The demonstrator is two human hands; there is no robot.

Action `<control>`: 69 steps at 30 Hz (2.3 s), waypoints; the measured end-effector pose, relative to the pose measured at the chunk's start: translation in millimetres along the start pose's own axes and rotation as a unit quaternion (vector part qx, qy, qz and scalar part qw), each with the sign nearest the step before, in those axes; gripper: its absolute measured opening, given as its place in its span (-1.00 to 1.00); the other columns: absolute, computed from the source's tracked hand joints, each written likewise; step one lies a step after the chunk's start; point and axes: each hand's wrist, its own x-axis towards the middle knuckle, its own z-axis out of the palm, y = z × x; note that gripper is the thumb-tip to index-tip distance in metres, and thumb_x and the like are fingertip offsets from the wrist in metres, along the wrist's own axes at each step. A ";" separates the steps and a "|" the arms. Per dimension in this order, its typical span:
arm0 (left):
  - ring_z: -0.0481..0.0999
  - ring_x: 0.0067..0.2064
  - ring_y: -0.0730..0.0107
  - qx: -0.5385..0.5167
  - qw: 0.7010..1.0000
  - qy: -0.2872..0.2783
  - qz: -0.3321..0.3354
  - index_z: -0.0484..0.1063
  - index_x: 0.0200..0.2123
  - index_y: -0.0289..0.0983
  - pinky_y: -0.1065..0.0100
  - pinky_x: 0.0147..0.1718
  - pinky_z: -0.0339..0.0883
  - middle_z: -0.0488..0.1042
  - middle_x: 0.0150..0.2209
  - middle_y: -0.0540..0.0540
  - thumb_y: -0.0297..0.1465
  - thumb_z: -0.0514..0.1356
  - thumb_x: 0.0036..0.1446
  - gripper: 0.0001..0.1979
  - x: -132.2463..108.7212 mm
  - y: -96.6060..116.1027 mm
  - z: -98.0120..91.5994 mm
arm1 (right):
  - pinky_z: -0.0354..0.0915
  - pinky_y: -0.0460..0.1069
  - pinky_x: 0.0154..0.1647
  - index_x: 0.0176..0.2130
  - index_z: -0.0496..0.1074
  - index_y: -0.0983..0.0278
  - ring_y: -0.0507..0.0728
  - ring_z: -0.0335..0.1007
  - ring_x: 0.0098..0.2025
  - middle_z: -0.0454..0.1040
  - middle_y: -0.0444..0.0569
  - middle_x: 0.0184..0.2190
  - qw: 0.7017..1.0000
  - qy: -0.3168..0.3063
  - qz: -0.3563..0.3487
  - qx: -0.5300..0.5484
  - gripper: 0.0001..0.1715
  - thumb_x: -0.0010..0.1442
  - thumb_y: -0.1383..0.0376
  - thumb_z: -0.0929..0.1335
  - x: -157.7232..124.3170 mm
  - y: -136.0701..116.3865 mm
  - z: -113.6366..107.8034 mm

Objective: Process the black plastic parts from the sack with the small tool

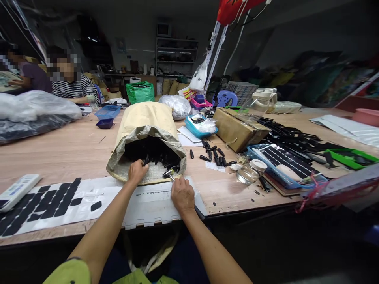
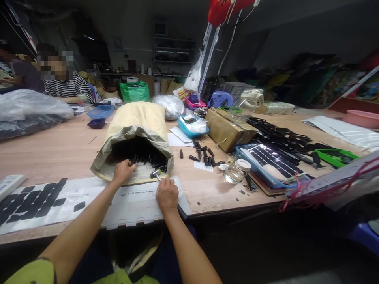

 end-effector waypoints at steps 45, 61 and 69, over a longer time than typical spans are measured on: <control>0.42 -0.25 0.34 -0.128 0.971 -0.074 0.187 0.49 -0.32 -0.22 0.36 -0.26 0.23 0.43 -0.32 0.01 -0.36 0.26 -0.03 -0.85 -92.5 -39.7 24.7 | 0.31 -0.07 -0.06 0.10 0.41 0.22 0.09 0.47 -0.03 0.52 -0.02 0.00 0.978 -0.033 0.003 0.206 -0.59 0.30 0.34 0.21 -26.4 -1.9 -25.4; 0.49 -0.18 0.29 -0.206 0.925 -0.118 0.298 0.48 -0.10 -0.16 0.32 -0.11 0.35 0.54 -0.19 -0.09 -0.21 0.07 0.27 -0.73 -157.4 -45.4 15.2 | 0.05 0.00 -0.21 -0.01 0.45 0.14 0.16 0.25 -0.17 0.43 -0.02 -0.24 0.999 0.010 -0.018 0.033 -0.67 0.26 0.37 0.28 -6.9 21.1 1.3; 0.53 0.03 0.18 -0.080 0.961 -0.257 0.067 0.52 -0.04 -0.14 0.32 0.03 0.35 0.59 -0.06 -0.09 -0.23 0.07 0.22 -0.67 -223.3 -111.8 87.8 | 0.04 0.03 -0.20 -0.03 0.42 0.19 0.18 0.23 -0.14 0.41 -0.01 -0.22 0.999 -0.006 -0.007 0.036 -0.69 0.24 0.37 0.27 -6.0 17.4 -1.1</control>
